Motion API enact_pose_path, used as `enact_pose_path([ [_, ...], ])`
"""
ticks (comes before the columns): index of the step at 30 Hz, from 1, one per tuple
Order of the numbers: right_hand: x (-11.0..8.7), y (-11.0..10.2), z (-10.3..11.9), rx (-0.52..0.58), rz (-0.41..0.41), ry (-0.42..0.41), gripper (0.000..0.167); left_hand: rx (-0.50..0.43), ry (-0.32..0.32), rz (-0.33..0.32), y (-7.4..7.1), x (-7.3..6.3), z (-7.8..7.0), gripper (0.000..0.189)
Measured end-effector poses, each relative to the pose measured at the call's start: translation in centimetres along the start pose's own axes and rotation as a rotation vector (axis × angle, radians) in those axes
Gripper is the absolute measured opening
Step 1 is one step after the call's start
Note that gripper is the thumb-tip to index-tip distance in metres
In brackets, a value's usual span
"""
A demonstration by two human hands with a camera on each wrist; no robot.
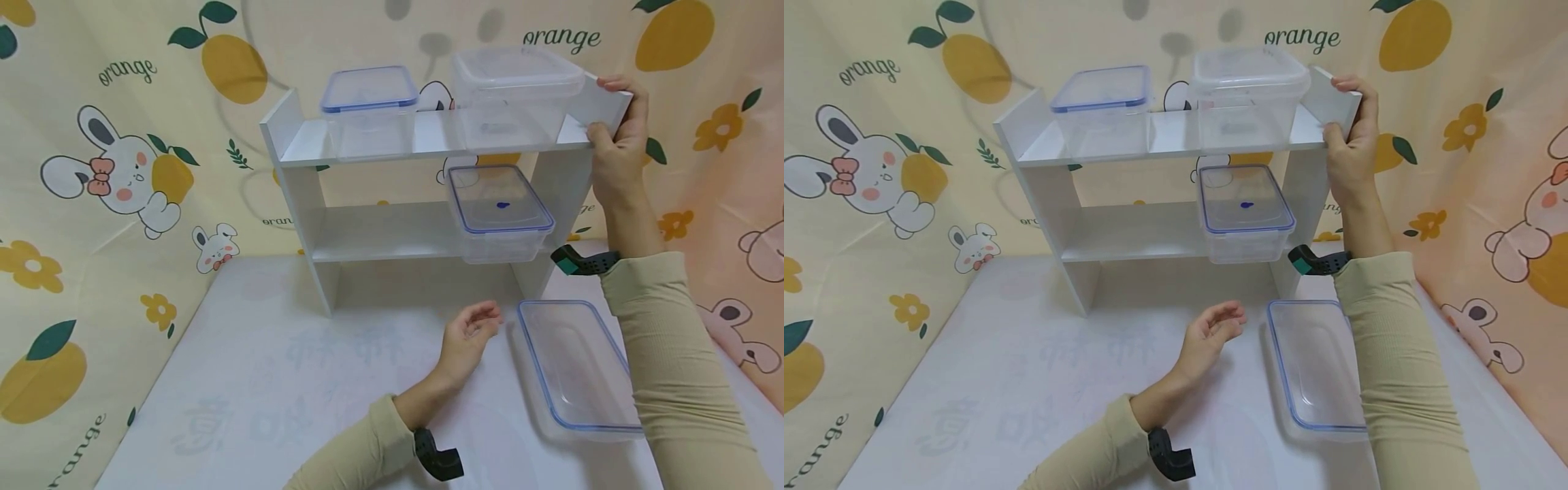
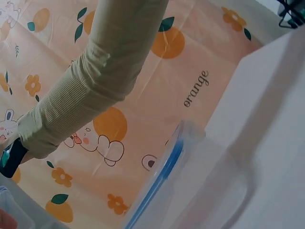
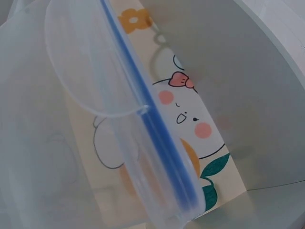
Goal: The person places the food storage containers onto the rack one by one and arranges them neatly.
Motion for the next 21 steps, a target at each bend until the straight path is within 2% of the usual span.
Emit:
enact_pose_path([
  [6, 0.0, 0.0, -0.1, 0.003, -0.005, 0.000, 0.048, -0.144, -0.165, -0.043, 0.5, -0.2, 2.9, 0.033],
  [9, 0.0, -0.1, -0.1, 0.006, -0.006, 0.002, 0.048, -0.178, -0.242, -0.055, 0.9, -0.5, 4.2, 0.032],
  [13, 0.0, -0.1, -0.2, 0.001, -0.008, 0.004, 0.049, -0.192, -0.305, -0.056, 1.4, -0.9, 5.5, 0.031],
  [21, 0.0, -0.1, -0.1, 0.009, -0.010, -0.007, 0.048, -0.216, -0.391, -0.054, 2.3, -1.8, 7.4, 0.034],
])
Point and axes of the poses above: each hand's wrist, its own x-axis towards the middle knuckle, its own y-axis out of the palm, z = x × y, the point moved 10 cm from there along x, towards the middle knuckle, and after that the axes turned 7 degrees about z, right-handed, at the moved point
